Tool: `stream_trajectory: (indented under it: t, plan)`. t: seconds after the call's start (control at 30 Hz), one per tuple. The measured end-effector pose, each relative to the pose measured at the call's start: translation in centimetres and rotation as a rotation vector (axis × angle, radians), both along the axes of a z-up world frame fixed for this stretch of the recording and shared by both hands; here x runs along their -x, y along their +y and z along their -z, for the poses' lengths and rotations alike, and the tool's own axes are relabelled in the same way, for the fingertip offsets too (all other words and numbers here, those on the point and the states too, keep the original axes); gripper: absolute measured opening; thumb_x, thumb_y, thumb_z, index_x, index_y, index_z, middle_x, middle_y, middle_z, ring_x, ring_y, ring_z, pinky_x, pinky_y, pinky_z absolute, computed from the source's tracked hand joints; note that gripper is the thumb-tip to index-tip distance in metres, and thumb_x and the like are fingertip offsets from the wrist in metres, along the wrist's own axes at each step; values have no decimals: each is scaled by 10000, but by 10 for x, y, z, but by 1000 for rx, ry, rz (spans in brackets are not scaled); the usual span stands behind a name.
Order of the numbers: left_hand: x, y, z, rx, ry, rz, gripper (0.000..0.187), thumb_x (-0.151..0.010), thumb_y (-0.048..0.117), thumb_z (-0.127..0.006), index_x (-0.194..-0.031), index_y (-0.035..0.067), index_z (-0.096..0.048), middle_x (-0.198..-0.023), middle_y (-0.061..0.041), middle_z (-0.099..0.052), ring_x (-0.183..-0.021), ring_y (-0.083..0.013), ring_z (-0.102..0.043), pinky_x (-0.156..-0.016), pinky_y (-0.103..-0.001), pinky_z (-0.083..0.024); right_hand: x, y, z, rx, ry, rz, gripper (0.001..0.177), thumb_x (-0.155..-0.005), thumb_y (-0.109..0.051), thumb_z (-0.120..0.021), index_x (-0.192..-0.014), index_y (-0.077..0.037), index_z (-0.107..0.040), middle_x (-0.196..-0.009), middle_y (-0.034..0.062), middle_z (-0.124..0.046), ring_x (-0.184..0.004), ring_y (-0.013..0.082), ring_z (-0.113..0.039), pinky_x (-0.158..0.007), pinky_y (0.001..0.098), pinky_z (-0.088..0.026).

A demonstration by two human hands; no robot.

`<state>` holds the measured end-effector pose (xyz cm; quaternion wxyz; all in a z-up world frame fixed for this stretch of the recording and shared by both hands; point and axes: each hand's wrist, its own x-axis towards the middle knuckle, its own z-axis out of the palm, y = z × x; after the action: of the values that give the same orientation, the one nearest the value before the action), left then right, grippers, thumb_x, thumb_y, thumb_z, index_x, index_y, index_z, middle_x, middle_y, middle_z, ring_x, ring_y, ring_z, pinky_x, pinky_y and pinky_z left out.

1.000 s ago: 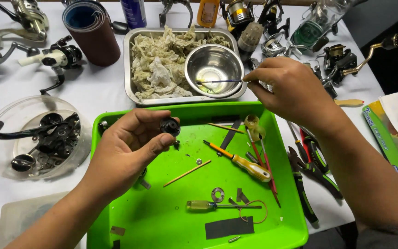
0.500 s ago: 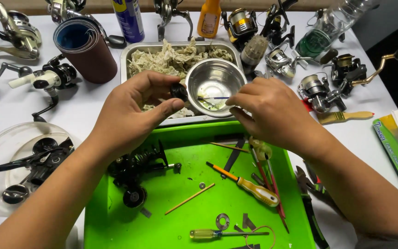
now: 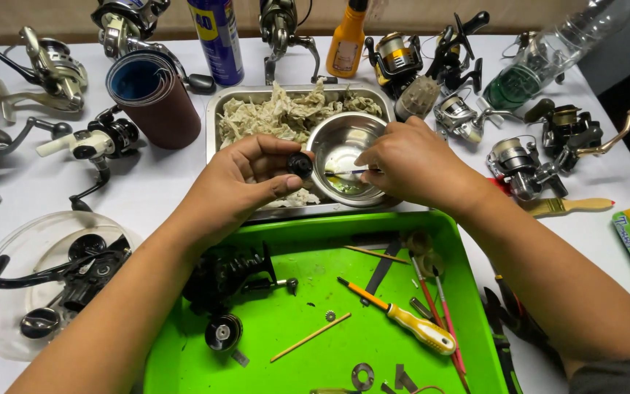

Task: The person is disassembling a fishing reel, cleaning its internal components with a brush and cloth, and then carefully reassembling it, including the installation of bearings.

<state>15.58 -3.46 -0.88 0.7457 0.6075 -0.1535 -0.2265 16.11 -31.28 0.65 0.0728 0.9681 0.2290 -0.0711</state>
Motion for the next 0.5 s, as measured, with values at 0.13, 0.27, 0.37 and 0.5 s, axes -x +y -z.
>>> stream_trajectory:
  t: [0.13, 0.27, 0.37, 0.5]
  plan:
    - [0, 1, 3, 0, -2, 13, 461, -826, 49, -770, -1266, 25, -636, -1258, -110, -741, -1127, -151, -702, -973, -262, -593, 4, 2, -9, -38, -32, -51, 242, -968, -243, -657, -738, -221, -730, -745, -41, -708, -827, 252, -578, -795, 418, -375]
    - [4, 0, -2, 5, 95, 13, 434, -824, 52, -776, -1238, 36, -648, -1171, -120, -765, -1016, -149, -715, -853, -237, -602, 6, -2, -9, -33, -109, 6, 194, -955, -168, -641, -814, -199, -771, -791, -39, -727, -813, 225, -583, -792, 397, -394]
    - [3, 0, 0, 3, 88, 19, 447, -826, 51, -775, -1254, 37, -644, -1159, -119, -765, -1000, -147, -716, -833, -235, -601, 9, -5, -5, -50, -170, 13, 138, -952, -191, -656, -901, -175, -783, -844, -19, -741, -826, 233, -606, -786, 410, -395]
    - [3, 0, 1, 10, 89, 20, 442, -829, 27, -761, -1253, 42, -634, -1230, -120, -760, -1031, -155, -722, -867, -260, -618, 10, -9, 4, -29, -277, -8, 165, -951, -196, -656, -901, -183, -813, -884, -23, -754, -781, 247, -617, -757, 420, -395]
